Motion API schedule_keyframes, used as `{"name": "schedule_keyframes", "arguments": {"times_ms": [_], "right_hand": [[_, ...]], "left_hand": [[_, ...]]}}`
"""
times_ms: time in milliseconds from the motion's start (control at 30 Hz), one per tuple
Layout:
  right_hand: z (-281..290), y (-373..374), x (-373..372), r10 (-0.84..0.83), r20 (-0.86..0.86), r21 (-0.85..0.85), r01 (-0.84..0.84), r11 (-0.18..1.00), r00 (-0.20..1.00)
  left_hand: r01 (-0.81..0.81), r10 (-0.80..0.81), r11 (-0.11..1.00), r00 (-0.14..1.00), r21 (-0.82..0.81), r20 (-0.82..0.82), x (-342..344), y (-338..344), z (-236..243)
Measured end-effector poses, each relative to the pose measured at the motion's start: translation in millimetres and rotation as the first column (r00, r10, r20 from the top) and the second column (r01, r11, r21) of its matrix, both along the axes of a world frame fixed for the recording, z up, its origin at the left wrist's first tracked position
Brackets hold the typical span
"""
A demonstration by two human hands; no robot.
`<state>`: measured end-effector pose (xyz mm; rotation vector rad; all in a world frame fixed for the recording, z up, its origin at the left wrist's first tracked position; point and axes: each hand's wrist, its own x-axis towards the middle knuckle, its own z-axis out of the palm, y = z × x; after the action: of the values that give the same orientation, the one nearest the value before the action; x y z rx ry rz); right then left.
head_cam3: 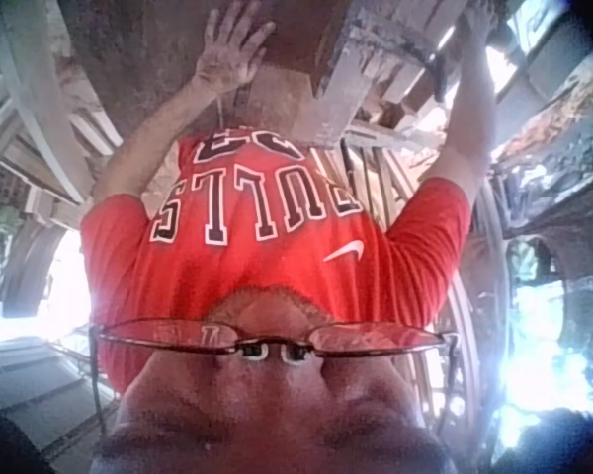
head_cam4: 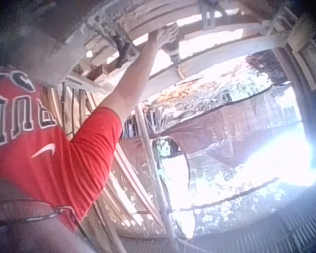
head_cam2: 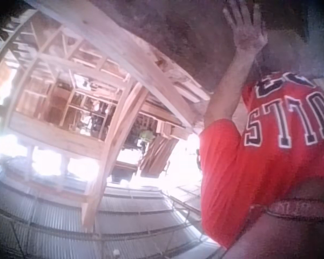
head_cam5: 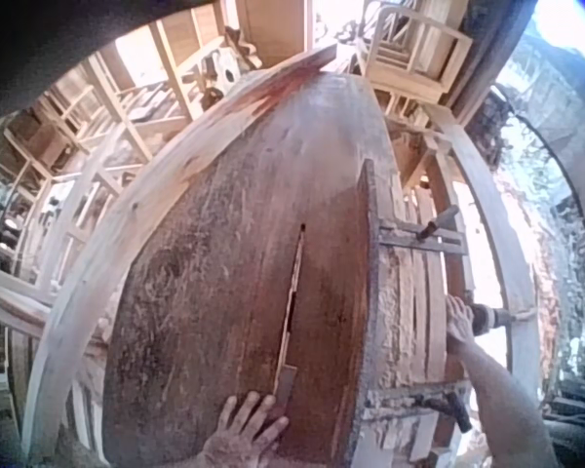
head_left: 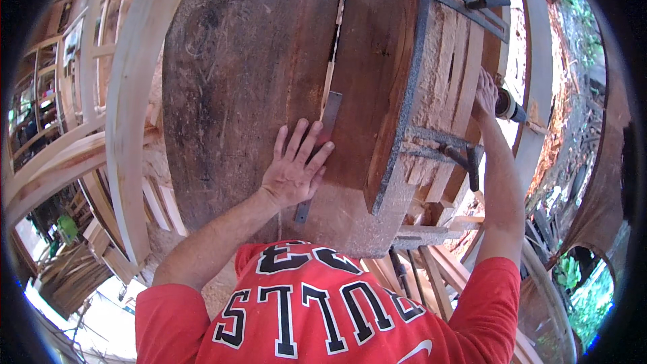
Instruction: The person holds a metal ruler against a piece of wood on a table saw workbench and then moves a wooden guide across the surface by hand.
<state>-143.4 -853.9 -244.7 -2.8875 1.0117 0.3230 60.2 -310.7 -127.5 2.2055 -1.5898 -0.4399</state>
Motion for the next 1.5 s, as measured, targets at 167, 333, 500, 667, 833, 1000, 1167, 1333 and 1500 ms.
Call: {"name": "schedule_keyframes", "arguments": {"times_ms": [167,333,500,667,833,1000,1167,1333,1500], "right_hand": [[5,1,8,-0.014,-0.035,0.012,0.015,1.0,0.999],[2,-7,13,0.004,-0.098,-0.007,-0.004,1.0,0.995],[-12,-24,10,-0.039,-0.064,-0.018,0.037,0.999,0.997],[-13,-27,30,-0.048,-0.162,-0.072,0.037,0.997,0.986],[-7,-33,52,-0.087,-0.294,-0.088,0.064,0.994,0.952],[-19,-57,42,-0.088,-0.29,-0.094,0.063,0.994,0.953],[-10,-46,59,-0.16,-0.137,-0.203,0.131,0.97,0.977],[9,-26,59,-0.094,0.064,-0.21,0.106,0.972,0.993],[-12,-50,-16,0.122,-0.089,-0.15,-0.134,0.98,0.989]], "left_hand": [[0.003,-0.003,1.0,1.0,-0.004,0.008,1,1,0],[0.005,-0.006,1.0,1.0,0.011,0.014,0,2,1],[0.008,-0.007,1.0,1.0,-0.002,0.016,1,0,1],[-0.007,0.007,1.0,1.0,-0.005,0.018,0,2,0],[-0.006,0.006,1.0,1.0,0.01,0.021,1,2,3],[0.006,-0.006,1.0,1.0,0.013,0.031,1,-2,1],[0.002,-0.003,0.999,0.999,0.042,0.032,1,1,1],[0.007,-0.008,0.999,0.999,0.045,0.037,0,4,2],[0.026,-0.026,0.999,0.999,0.032,0.022,0,-1,-3]]}}
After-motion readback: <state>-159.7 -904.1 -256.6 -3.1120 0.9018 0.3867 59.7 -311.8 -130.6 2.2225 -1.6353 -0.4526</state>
